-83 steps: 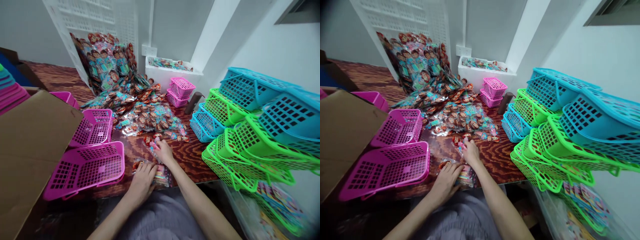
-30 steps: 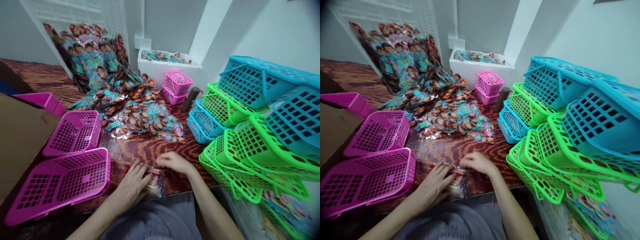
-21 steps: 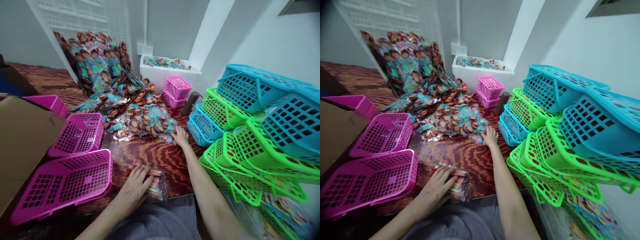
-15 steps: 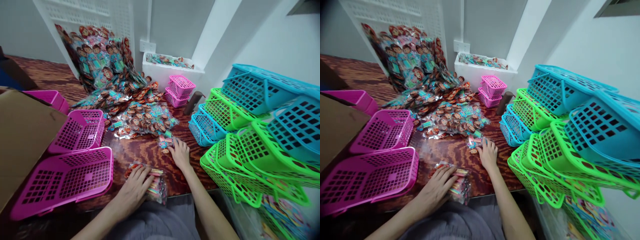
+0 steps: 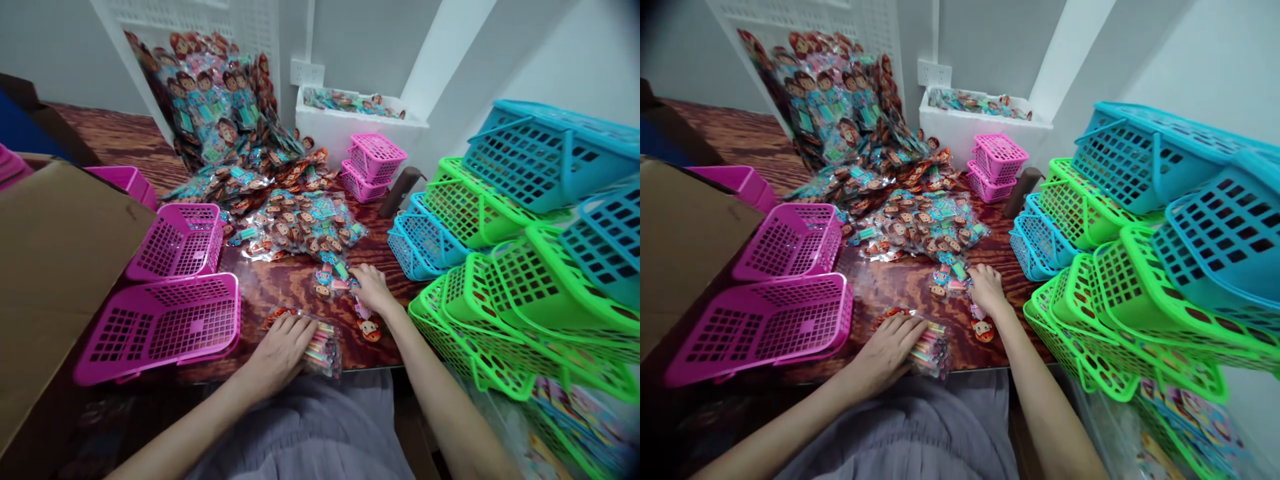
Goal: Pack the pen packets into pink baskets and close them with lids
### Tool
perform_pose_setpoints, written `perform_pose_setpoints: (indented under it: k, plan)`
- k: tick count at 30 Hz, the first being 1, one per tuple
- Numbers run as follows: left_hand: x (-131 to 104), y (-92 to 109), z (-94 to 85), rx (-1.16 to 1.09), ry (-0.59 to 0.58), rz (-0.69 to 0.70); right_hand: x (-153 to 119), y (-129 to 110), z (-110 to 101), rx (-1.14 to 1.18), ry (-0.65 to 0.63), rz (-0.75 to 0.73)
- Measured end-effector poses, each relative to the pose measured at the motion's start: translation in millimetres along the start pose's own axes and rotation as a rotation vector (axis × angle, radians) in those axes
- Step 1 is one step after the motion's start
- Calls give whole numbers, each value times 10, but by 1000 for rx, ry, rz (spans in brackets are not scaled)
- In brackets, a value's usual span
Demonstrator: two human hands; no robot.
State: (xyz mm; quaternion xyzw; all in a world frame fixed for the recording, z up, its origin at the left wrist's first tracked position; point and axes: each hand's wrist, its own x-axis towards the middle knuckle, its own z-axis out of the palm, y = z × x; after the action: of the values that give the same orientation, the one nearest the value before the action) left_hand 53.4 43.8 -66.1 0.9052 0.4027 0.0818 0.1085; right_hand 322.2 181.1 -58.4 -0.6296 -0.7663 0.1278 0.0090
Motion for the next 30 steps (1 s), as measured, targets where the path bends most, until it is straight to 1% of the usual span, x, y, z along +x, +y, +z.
perform_pose_setpoints:
  k: [2,6,9,11,12,13,16,17,19,23,25,26,28,29,30]
  plan:
    - [9,14,-14,9,-25,-17,-11,-15,-14,16,-11,18]
    - [-7,20,5,4,-11,-34,-88,-11,-35,99,10,79]
    - [-23,20,23,-8,-13,-42,-215,47,-87,183,65,117]
    - [-28,18,33,-13,-10,-44,-360,96,-93,226,102,159]
    - [-29,16,39,-14,-3,-42,-452,113,-73,298,137,191]
    - [-30,12,48,-16,8,-40,-553,122,-34,421,190,228]
    - [-31,-4,80,-13,51,-37,-824,88,145,942,423,349]
    - [-29,-9,89,-11,62,-35,-877,63,196,1055,500,380]
    - [-24,-15,96,-4,73,-28,-905,15,234,1094,606,412]
    - [-11,-9,80,8,73,-19,-859,-40,117,901,745,347]
    - [-11,-2,81,11,81,-19,-948,-84,129,920,755,367]
    - [-13,0,87,11,90,-20,-1033,-118,182,985,729,402]
    - [-21,0,102,8,112,-19,-1248,-205,367,1133,629,490]
    - [-25,-1,110,6,124,-20,-1355,-254,475,1112,585,519]
    - [-30,-4,115,4,132,-20,-1447,-306,576,1015,560,522]
